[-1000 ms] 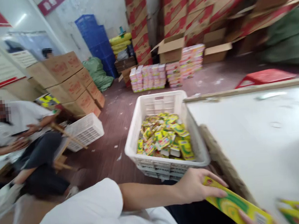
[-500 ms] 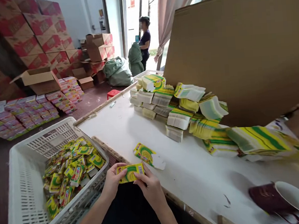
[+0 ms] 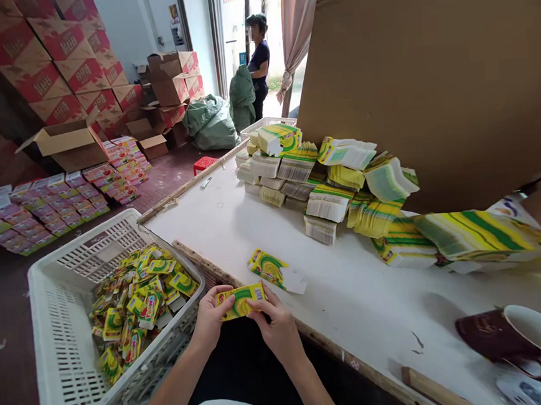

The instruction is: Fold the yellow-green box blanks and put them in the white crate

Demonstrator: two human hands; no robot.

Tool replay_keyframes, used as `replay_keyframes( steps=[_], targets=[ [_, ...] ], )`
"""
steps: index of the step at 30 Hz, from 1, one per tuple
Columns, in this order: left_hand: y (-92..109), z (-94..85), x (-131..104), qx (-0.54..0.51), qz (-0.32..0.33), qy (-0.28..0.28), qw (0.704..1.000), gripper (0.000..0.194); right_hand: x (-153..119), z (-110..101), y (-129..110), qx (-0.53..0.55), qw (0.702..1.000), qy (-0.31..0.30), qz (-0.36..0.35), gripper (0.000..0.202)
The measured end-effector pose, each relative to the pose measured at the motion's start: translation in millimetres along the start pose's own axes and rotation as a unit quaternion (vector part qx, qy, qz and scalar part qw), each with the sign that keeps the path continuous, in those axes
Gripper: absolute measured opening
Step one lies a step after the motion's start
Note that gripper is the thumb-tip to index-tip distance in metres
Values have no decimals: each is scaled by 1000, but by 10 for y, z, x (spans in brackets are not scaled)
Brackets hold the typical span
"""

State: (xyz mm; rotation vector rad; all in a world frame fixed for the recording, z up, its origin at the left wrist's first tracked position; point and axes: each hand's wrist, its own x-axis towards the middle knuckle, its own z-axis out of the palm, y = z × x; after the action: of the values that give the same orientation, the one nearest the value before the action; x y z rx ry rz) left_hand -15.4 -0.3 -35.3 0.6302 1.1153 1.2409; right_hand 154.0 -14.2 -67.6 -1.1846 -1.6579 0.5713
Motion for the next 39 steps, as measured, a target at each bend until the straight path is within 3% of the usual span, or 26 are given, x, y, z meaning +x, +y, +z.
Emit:
replay_keyframes(
  steps=[3,7,10,14,19,24,30,39],
  targets=[
    [-14,12,-34,-14,-3,-3,1000,53,-6,-54,-47,-7,1000,-6,-1,21],
    [-21,50,-100,-25,-5,-20,999,54,-36,-120,-75,-4,1000,-21,-10,60],
    [-33,68,-160,-31,2,-19,999,54,-91,-134,-106,-10,998,-49,-26,71],
    [-61,45,-223,-35,5,-3,999,55,-154,-156,-253,-43,994,-90,-37,72],
    [-23,8,-272,-40,-4,2,999,59,-130,-221,-417,-65,990,-116,-43,58],
    [48,-47,-317,-35,-13,-17,999,60,-187,-153,-300,-42,995,-92,-26,49],
    [-27,-161,-411,-40,-11,-26,999,60,-391,53,-131,36,999,-23,-18,37],
    [-99,-154,-530,-66,1,-35,997,57,-514,-7,-196,54,996,-64,-31,39]
  ],
)
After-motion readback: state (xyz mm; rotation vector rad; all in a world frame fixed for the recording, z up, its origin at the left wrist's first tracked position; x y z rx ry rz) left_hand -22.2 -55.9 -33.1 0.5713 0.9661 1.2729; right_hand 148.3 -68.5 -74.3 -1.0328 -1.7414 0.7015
